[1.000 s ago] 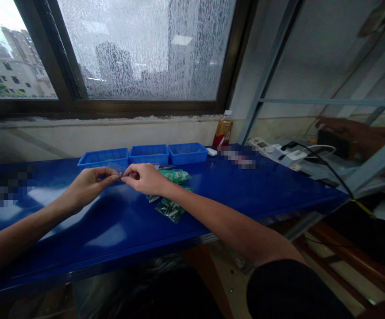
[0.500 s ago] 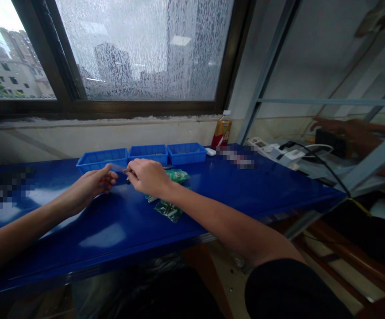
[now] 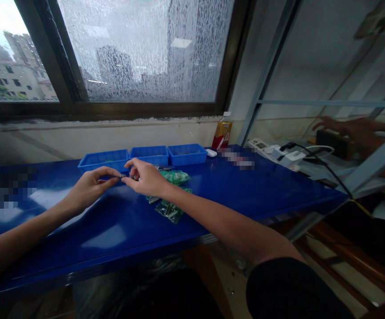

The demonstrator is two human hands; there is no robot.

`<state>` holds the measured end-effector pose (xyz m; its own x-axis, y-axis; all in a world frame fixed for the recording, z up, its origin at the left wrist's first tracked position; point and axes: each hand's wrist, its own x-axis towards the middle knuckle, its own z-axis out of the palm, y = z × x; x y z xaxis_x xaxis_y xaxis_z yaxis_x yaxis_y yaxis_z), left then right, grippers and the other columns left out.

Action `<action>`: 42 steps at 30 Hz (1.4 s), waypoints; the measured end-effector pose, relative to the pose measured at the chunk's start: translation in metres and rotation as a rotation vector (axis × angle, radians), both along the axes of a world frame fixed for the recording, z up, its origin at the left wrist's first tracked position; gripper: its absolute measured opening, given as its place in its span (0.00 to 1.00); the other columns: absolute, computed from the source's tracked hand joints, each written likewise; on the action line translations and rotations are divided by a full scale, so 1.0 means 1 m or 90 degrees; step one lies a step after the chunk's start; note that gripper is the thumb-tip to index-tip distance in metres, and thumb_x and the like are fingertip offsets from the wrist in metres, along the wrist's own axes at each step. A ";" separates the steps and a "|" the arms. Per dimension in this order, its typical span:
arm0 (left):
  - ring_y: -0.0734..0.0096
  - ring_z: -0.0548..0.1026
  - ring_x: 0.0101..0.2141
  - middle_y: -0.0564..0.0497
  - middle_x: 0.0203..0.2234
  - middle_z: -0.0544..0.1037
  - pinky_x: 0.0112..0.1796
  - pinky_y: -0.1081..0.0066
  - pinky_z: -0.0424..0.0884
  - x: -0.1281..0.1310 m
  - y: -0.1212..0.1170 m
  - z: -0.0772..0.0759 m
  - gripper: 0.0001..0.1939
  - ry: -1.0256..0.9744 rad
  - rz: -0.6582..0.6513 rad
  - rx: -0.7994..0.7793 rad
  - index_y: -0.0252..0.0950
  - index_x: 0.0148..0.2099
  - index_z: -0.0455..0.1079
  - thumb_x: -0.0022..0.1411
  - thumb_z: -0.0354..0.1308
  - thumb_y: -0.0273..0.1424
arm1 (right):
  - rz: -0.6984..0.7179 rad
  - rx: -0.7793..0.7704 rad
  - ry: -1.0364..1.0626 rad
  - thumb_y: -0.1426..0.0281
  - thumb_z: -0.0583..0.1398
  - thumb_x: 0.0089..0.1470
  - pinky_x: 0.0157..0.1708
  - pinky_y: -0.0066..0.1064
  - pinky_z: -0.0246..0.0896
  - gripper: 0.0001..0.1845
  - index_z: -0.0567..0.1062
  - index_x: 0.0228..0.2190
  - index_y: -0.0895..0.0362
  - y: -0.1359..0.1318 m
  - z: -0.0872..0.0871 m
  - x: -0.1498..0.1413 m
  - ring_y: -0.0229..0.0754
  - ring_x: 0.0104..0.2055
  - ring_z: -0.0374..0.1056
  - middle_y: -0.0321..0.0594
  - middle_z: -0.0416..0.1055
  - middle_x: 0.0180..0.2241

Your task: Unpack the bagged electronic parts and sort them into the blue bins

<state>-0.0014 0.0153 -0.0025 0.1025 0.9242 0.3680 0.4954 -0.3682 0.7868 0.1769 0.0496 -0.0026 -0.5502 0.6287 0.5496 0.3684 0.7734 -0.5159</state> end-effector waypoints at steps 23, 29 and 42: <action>0.68 0.71 0.32 0.48 0.29 0.74 0.32 0.70 0.64 0.010 -0.015 0.009 0.12 -0.312 -0.131 -0.172 0.33 0.33 0.70 0.49 0.57 0.37 | -0.127 0.413 -0.077 0.72 0.51 0.58 0.36 0.31 0.57 0.08 0.69 0.33 0.59 -0.001 0.009 0.009 0.40 0.36 0.62 0.42 0.67 0.32; 0.74 0.69 0.26 0.53 0.23 0.71 0.29 0.73 0.63 0.006 -0.007 0.002 0.11 -0.189 -0.073 -0.085 0.34 0.32 0.66 0.52 0.59 0.37 | -0.095 0.415 -0.133 0.74 0.52 0.55 0.39 0.33 0.56 0.09 0.72 0.34 0.60 -0.007 0.006 0.004 0.42 0.38 0.61 0.43 0.68 0.34; 0.67 0.70 0.34 0.50 0.30 0.74 0.37 0.68 0.64 -0.001 -0.005 -0.008 0.07 0.288 -0.016 0.273 0.37 0.34 0.68 0.60 0.48 0.28 | 0.081 -0.264 0.082 0.65 0.57 0.52 0.26 0.25 0.55 0.12 0.74 0.31 0.62 -0.004 0.006 -0.004 0.33 0.26 0.61 0.36 0.68 0.24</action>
<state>-0.0020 0.0107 -0.0100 0.3546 0.6988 0.6213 0.7326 -0.6205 0.2798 0.1732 0.0451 0.0039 -0.5814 0.7417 0.3343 0.1957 0.5263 -0.8275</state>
